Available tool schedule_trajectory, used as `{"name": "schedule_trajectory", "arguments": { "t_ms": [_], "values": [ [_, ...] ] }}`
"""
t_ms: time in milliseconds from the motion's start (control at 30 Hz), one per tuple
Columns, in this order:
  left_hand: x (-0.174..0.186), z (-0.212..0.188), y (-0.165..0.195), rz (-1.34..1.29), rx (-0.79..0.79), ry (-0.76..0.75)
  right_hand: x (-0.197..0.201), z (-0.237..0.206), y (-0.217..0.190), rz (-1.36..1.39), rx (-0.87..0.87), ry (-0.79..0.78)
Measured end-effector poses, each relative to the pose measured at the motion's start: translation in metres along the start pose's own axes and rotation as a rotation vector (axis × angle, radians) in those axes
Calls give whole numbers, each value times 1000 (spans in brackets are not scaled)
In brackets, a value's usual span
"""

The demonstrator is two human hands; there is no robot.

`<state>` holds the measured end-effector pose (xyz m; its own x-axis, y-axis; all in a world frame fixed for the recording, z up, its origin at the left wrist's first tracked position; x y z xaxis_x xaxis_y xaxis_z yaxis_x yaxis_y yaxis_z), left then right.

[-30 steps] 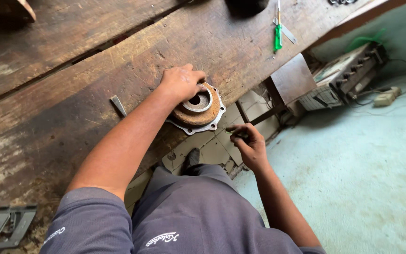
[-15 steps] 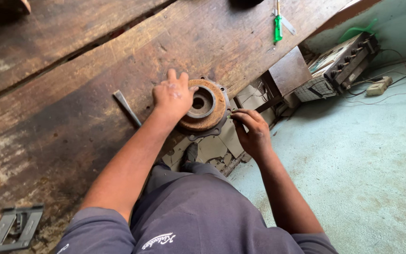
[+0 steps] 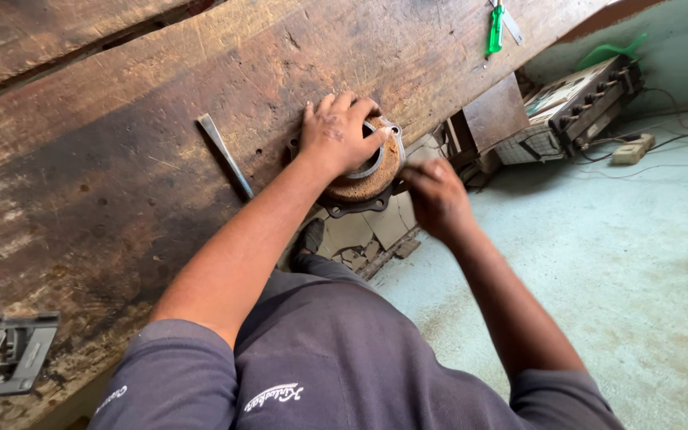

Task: The person fits a circular metal flange with a cork gasket onto a pump housing, aligning it by hand on the workbench. They then press and rotate a cylindrical rotor component into the housing, working it around the edge with a small green abrasive pad and tapping it with a metal punch to seat it.

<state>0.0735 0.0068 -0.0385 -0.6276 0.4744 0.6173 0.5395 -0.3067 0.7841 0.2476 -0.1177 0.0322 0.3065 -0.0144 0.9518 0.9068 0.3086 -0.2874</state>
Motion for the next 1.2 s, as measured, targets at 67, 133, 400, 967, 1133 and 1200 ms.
{"name": "schedule_trajectory", "arguments": {
  "t_ms": [67,133,400,967,1133,1200],
  "values": [
    [1,1,3,46,14,0,-3,-2,0,-28,34,12],
    [1,0,3,67,22,7,-5,-3,-1,-64,50,50],
    [-11,9,7,194,33,-13,-3,0,-9,82,-20,91],
    [-14,8,2,281,100,150,-8,-4,6,264,160,175],
    [-14,9,1,282,86,187,-4,-9,-2,283,288,128],
    [-14,8,3,276,78,196,-5,-8,0,279,134,152]
  ]
}}
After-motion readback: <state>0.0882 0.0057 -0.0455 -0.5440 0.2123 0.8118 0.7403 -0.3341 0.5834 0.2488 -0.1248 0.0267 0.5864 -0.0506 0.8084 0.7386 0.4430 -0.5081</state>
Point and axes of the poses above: each hand's wrist, its own z-axis towards the middle knuckle, its own x-axis out of the back of the hand, y = z × x, the point moved 2 cm from there along z, towards the middle knuckle, and after that the axes turned 8 degrees about -x, right-handed, at the moved point
